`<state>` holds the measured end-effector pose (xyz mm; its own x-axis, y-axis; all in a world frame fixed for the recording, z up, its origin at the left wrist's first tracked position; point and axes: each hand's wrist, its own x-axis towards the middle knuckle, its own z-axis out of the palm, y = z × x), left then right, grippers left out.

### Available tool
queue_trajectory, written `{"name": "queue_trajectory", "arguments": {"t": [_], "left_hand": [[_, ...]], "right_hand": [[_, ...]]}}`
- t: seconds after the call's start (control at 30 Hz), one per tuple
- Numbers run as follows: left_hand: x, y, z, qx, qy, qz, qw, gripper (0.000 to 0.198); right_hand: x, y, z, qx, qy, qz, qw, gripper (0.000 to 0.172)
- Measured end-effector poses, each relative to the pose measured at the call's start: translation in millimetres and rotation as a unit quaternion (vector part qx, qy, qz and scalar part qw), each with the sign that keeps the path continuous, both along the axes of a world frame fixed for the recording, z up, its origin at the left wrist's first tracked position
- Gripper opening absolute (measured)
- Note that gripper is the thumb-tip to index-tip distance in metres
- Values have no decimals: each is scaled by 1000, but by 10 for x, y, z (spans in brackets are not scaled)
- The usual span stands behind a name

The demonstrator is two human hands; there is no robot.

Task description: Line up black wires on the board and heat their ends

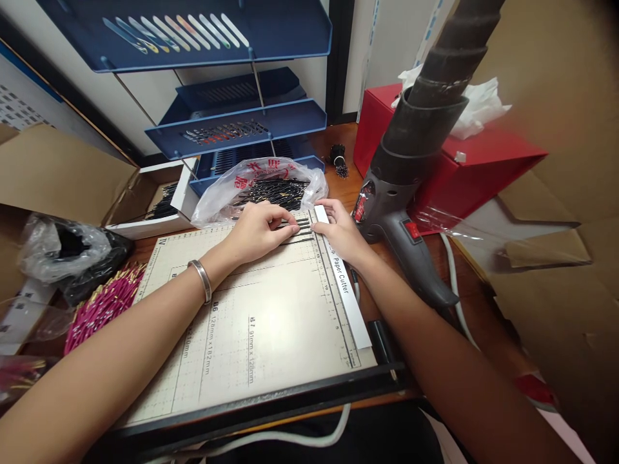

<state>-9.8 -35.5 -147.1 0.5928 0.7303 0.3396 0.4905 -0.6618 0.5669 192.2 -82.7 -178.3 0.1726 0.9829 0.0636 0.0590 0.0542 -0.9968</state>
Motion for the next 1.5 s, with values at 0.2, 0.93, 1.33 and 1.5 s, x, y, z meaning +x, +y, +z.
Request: {"name": "queue_trajectory", "arguments": {"t": [0.2, 0.93, 1.33, 1.5], "left_hand": [[0, -4, -1, 1, 0, 0, 1000, 24], [-4, -4, 3, -8, 0, 3, 1000, 24], [2, -10, 4, -12, -2, 6, 1000, 25], [9, -20, 21, -18, -10, 10, 1000, 25]], "right_hand": [[-1, 0, -2, 0, 3, 0, 1000, 57], [7, -6, -3, 0, -7, 1, 1000, 56], [-28, -48, 105, -24, -6, -5, 1000, 57], [-45, -48, 99, -28, 4, -24, 999, 58]]}}
